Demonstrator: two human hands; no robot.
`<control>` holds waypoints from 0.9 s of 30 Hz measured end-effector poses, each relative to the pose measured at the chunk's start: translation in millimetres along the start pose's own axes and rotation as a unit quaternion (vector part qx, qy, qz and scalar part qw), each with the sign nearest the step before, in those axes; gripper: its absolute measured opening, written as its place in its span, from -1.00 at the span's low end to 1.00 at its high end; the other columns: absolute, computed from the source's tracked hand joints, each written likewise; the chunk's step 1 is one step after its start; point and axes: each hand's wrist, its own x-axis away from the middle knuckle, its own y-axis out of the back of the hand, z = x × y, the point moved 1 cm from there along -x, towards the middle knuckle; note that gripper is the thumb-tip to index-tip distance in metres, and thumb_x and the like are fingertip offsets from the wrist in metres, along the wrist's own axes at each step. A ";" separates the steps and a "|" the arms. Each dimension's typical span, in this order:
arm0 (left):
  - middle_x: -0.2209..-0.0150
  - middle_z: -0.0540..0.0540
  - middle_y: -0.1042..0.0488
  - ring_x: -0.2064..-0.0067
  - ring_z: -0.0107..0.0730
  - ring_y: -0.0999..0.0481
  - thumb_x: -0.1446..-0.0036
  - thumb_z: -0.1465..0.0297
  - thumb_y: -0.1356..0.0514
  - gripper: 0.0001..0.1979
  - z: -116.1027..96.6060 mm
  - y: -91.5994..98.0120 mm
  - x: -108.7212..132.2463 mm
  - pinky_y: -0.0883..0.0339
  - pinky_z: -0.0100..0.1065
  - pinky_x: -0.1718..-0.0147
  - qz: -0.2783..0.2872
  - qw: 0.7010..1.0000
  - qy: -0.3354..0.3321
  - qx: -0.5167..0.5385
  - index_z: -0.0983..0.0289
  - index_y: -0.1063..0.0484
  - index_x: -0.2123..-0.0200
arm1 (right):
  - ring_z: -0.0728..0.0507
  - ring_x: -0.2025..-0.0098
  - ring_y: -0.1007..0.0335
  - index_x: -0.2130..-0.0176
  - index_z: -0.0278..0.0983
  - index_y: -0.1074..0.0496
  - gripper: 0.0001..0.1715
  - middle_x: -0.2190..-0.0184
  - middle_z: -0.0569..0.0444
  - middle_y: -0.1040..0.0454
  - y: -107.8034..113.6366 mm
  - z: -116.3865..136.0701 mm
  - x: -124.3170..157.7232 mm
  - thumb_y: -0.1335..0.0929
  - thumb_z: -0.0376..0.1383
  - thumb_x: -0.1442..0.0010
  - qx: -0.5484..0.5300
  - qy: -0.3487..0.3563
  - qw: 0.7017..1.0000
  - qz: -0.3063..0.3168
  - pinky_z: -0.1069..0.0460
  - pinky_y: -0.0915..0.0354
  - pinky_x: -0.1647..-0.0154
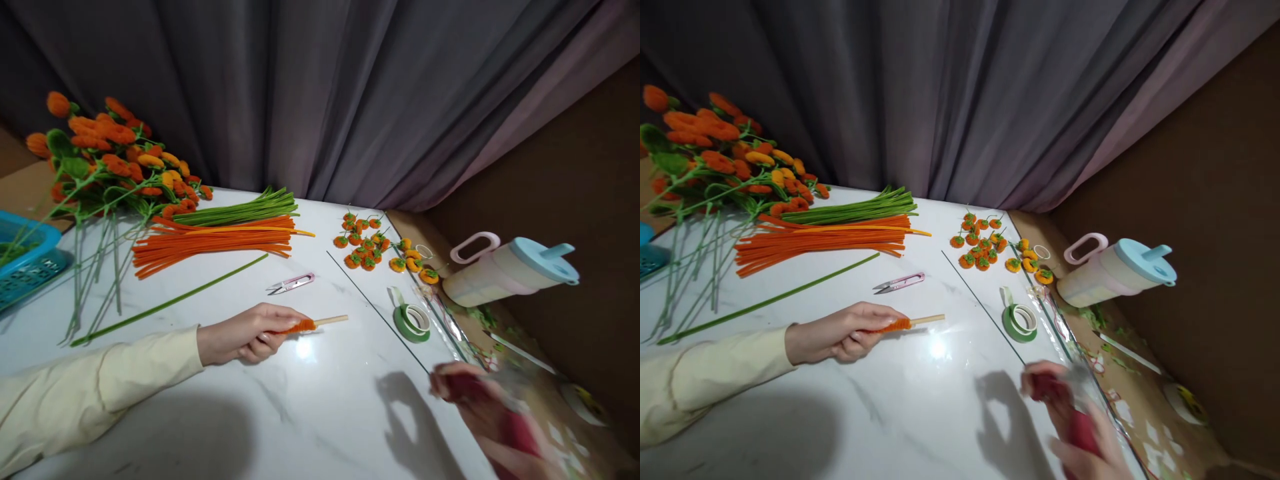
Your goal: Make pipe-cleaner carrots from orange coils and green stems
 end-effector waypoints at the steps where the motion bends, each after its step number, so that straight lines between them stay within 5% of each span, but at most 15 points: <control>1: 0.65 -0.20 0.11 0.66 -0.67 0.27 -0.10 0.18 -0.20 -0.63 0.6 -0.6 0.5 0.43 -0.54 0.75 -0.007 1.000 -0.006 0.001 0.25 -0.38 0.08 | -0.23 0.30 -0.45 0.14 -0.20 -0.36 -0.64 0.31 -0.07 -0.49 -14.9 16.2 -6.4 -0.27 -0.32 0.00 0.001 0.019 0.999 0.030 -0.07 -0.35 0.34; 5: 0.66 -0.22 0.10 0.66 -0.67 0.27 -0.10 0.17 -0.20 -0.60 2.4 -1.6 1.4 0.41 -0.54 0.74 -0.038 0.999 -0.033 0.008 0.26 -0.35 0.05 | -0.10 0.42 -0.32 0.26 -0.24 -0.27 -0.69 0.41 0.05 -0.39 -62.4 56.5 -36.7 -0.24 -0.40 0.11 0.110 0.152 0.981 0.045 0.04 -0.28 0.43; 9: 0.67 -0.22 0.11 0.66 -0.66 0.26 -0.12 0.17 -0.18 -0.61 2.4 -0.9 -0.1 0.40 -0.54 0.75 -0.046 0.998 -0.042 0.019 0.26 -0.34 0.04 | -0.09 0.49 -0.22 0.35 -0.27 -0.25 -0.84 0.51 0.06 -0.32 -89.2 57.9 -53.0 -0.25 -0.35 0.05 0.198 0.239 0.951 0.002 0.04 -0.17 0.49; 27: 0.66 -0.21 0.10 0.66 -0.67 0.26 -0.18 0.21 -0.14 -0.64 4.5 1.1 -3.3 0.38 -0.56 0.76 -0.041 0.998 -0.040 0.016 0.28 -0.35 0.02 | -0.08 0.52 -0.22 0.41 -0.30 -0.31 -0.89 0.55 0.06 -0.34 -103.9 47.8 -47.4 -0.29 -0.30 0.02 0.231 0.222 0.946 -0.042 0.04 -0.10 0.51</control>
